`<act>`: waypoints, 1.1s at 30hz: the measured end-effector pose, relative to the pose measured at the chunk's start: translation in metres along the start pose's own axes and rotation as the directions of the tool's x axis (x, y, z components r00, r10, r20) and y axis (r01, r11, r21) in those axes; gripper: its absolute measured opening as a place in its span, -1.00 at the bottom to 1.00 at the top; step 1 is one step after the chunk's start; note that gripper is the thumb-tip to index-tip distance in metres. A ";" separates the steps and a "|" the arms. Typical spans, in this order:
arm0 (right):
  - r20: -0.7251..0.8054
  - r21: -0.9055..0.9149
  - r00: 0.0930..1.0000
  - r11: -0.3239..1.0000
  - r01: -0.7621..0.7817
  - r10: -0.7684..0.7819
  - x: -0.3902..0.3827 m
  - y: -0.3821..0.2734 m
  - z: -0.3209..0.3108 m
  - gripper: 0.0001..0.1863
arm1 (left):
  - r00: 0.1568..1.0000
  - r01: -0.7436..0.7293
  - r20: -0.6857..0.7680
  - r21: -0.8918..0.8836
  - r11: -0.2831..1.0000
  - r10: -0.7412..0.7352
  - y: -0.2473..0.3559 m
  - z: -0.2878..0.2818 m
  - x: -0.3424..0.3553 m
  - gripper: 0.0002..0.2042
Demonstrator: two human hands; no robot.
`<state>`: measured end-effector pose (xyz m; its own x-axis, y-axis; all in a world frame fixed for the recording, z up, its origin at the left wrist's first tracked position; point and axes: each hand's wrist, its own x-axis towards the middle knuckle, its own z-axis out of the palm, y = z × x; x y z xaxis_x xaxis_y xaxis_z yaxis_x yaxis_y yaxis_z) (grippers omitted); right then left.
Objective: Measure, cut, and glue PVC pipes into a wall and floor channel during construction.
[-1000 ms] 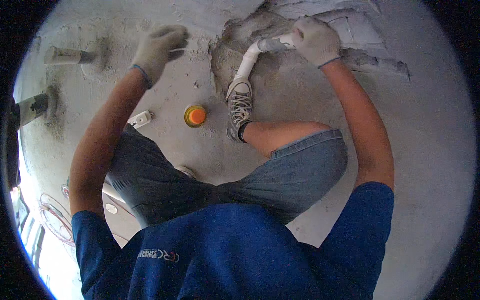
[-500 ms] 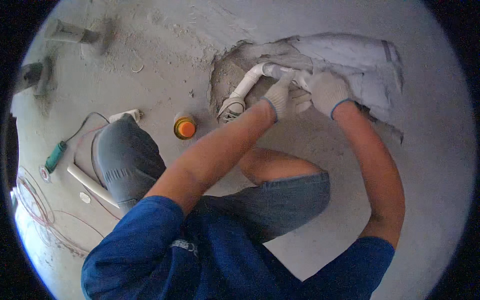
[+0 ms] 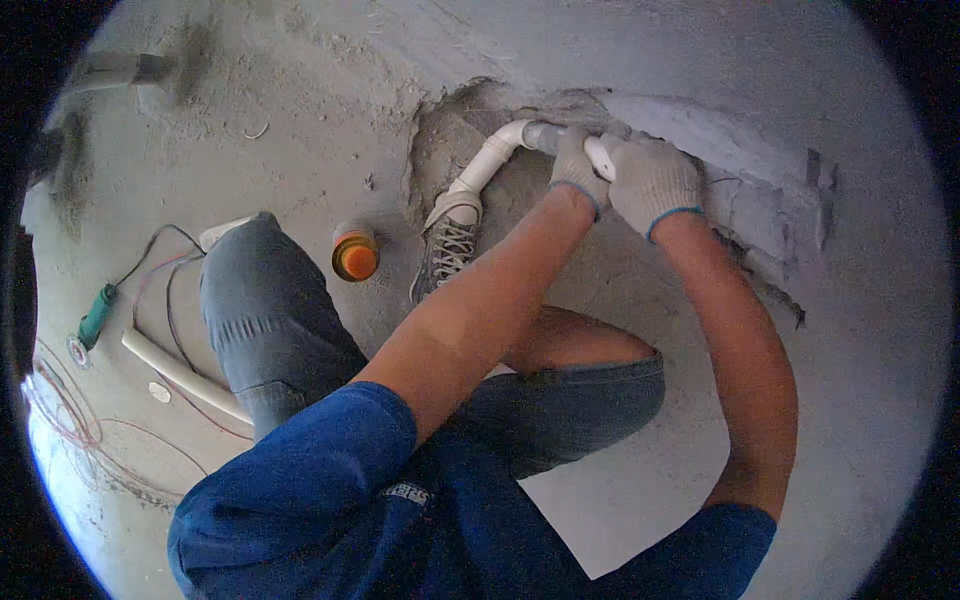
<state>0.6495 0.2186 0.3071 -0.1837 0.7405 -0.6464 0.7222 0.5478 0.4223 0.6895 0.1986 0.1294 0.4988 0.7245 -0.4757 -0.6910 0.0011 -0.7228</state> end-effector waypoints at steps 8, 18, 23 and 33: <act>-0.007 0.076 0.997 0.994 -0.073 0.073 0.001 -0.007 -0.006 -0.67 | 0.972 0.066 -0.234 0.202 0.977 -0.017 0.006 0.004 0.022 -0.50; -0.222 -0.470 0.947 0.876 0.105 -0.232 -0.014 0.006 0.025 -0.61 | 0.996 0.080 0.044 -0.086 0.993 -0.076 0.000 -0.005 -0.011 -0.63; -0.140 -0.355 0.988 0.935 0.014 -0.068 -0.013 -0.003 0.021 -0.66 | 0.996 0.010 -0.092 0.061 0.998 -0.004 0.004 0.004 -0.007 -0.67; -0.217 -0.035 0.970 0.994 0.107 -0.112 -0.010 0.009 0.006 -0.68 | 0.976 0.116 -0.206 0.223 0.968 -0.069 0.009 0.006 0.036 -0.53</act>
<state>0.6625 0.2135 0.3138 -0.4036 0.7414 -0.5362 0.6746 0.6370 0.3730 0.6982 0.2288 0.1085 0.6425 0.5651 -0.5176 -0.7278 0.2386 -0.6429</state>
